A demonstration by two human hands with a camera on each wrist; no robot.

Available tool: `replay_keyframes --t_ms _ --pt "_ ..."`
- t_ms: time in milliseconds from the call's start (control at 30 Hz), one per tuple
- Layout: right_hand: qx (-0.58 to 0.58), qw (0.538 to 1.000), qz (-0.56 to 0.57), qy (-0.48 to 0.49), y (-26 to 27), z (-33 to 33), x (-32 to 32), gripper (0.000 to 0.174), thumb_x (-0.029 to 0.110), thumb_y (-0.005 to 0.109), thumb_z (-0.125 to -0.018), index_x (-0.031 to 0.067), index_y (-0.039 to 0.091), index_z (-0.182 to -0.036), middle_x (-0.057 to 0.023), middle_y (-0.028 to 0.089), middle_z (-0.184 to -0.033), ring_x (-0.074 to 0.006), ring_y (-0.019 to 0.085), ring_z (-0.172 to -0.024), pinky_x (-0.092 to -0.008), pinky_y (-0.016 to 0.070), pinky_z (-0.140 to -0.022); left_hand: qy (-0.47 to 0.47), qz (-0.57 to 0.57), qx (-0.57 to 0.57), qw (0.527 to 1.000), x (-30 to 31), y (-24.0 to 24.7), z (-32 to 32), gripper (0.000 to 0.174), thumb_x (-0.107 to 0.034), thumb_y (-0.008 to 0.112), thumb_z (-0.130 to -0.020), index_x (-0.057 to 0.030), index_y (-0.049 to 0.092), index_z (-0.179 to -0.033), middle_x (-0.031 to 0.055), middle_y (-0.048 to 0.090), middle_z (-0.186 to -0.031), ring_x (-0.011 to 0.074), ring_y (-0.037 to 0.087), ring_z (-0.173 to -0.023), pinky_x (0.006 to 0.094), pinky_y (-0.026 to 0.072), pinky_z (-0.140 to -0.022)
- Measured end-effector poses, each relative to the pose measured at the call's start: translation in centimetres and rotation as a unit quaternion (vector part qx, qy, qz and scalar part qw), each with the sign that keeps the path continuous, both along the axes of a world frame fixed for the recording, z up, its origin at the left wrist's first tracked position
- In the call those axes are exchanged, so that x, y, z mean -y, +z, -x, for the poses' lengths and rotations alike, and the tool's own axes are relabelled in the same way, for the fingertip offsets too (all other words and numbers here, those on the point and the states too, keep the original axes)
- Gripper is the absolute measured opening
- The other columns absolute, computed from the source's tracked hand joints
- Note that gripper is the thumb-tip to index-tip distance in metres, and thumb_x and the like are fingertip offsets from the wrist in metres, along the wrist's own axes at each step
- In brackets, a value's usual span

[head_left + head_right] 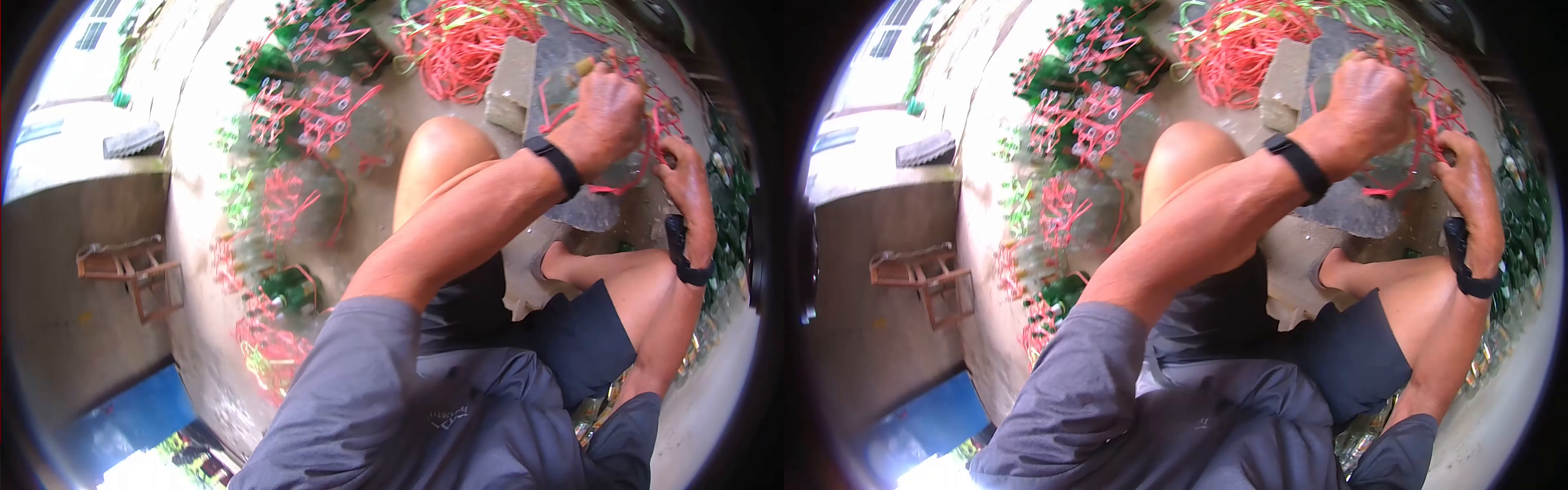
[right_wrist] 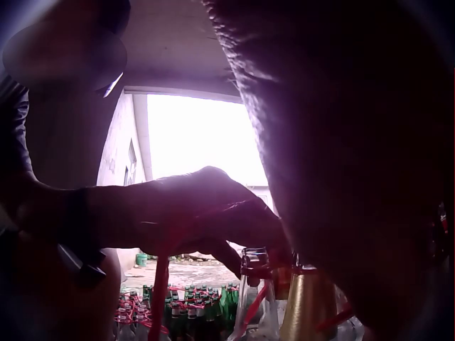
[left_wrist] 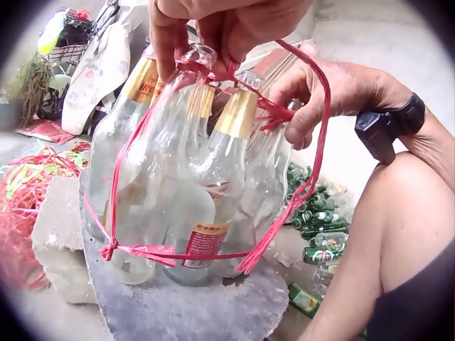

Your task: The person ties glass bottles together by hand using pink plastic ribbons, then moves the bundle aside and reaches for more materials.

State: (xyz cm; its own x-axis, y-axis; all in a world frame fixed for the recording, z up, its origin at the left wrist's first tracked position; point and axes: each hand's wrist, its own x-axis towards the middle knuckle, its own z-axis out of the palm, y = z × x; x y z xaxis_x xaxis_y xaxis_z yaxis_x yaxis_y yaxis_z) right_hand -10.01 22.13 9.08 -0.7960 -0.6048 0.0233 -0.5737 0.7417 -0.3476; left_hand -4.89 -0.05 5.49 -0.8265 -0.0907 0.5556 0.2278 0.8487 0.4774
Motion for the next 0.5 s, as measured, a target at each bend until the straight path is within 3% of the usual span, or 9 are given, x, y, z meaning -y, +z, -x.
replay_keyframes --t_ms 200,267,300,367,500 --pt "0.064 0.997 -0.024 0.031 -1.6 4.0 -2.1 0.035 0.0 0.076 -0.076 -0.0025 0.068 -0.11 -0.0151 0.07 -0.097 -0.0278 0.067 -0.093 -0.0371 0.0521 -0.09 0.007 -0.011 0.045 0.999 -1.0 1.1 0.2 0.016 -0.019 0.078 -0.072 -0.0092 0.082 -0.083 0.0195 0.076 -0.085 0.0362 0.075 -0.09 0.0453 0.0568 -0.087" --pt "0.143 0.989 -0.011 0.044 -0.7 3.6 -1.6 0.025 -0.002 0.074 -0.082 -0.0028 0.068 -0.107 -0.0065 0.071 -0.096 -0.0155 0.064 -0.093 -0.034 0.0511 -0.089 -0.005 -0.003 0.056 0.998 -1.1 1.5 0.0 0.018 -0.022 0.079 -0.075 -0.0099 0.083 -0.087 0.0172 0.078 -0.092 0.0336 0.075 -0.097 0.0445 0.0546 -0.089" --pt "0.146 0.988 -0.015 0.051 -0.7 3.6 -1.5 0.025 -0.002 0.074 -0.082 -0.0028 0.068 -0.107 -0.0065 0.071 -0.096 -0.0155 0.064 -0.093 -0.034 0.0511 -0.089 0.002 -0.006 0.058 0.998 -1.2 1.7 -0.1 0.018 -0.022 0.079 -0.075 -0.0099 0.083 -0.087 0.0172 0.078 -0.092 0.0336 0.075 -0.097 0.0445 0.0546 -0.089" --pt "0.188 0.981 0.028 0.03 -1.1 4.3 -2.0 0.029 -0.002 0.074 -0.08 -0.0008 0.07 -0.109 -0.0038 0.069 -0.095 -0.013 0.062 -0.093 -0.0316 0.0513 -0.088 -0.014 0.047 0.119 0.992 -1.4 2.0 0.1 0.024 -0.034 0.076 -0.083 -0.0162 0.085 -0.096 0.0092 0.079 -0.097 0.0272 0.075 -0.101 0.0472 0.0414 -0.11" --pt "0.203 0.977 -0.035 0.055 -0.3 6.3 -3.0 0.023 -0.001 0.071 -0.082 -0.0006 0.069 -0.104 -0.0008 0.066 -0.091 -0.0123 0.06 -0.085 -0.0291 0.0506 -0.082 0.011 0.014 0.099 0.995 -1.7 1.4 0.0 0.021 -0.033 0.076 -0.083 -0.0175 0.085 -0.093 0.0083 0.079 -0.094 0.0268 0.075 -0.101 0.0475 0.0419 -0.109"
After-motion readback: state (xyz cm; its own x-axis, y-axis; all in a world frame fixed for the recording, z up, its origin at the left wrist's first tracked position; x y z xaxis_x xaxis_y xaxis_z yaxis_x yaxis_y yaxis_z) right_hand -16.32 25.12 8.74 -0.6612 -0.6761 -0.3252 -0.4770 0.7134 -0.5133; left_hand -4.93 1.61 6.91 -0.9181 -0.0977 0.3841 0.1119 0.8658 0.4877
